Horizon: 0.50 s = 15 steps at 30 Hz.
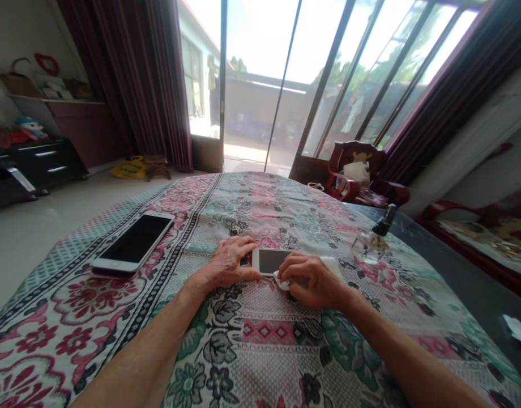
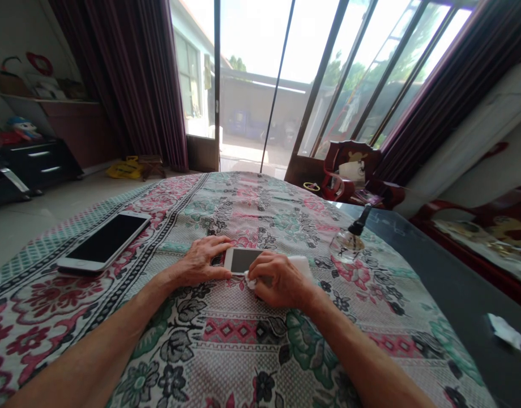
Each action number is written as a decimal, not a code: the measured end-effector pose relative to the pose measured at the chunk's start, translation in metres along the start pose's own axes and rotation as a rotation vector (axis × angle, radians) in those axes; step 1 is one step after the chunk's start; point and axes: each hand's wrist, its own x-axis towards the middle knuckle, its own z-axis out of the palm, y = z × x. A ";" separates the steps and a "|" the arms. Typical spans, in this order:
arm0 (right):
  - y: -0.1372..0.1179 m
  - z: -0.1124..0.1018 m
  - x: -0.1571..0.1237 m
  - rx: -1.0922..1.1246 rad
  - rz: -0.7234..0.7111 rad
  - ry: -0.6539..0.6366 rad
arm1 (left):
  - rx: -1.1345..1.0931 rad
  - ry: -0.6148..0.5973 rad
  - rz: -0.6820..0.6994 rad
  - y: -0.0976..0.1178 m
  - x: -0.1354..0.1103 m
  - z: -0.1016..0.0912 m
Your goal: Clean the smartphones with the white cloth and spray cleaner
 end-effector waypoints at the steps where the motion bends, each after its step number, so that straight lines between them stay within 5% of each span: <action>1: 0.003 0.000 0.000 -0.005 0.014 0.048 | -0.002 0.004 0.001 0.000 0.000 0.000; 6: 0.021 0.003 -0.003 -0.126 0.160 0.274 | -0.010 0.010 0.004 0.003 0.000 -0.001; 15: 0.015 -0.007 -0.002 -0.213 0.214 0.037 | -0.073 -0.005 0.000 0.000 -0.001 -0.005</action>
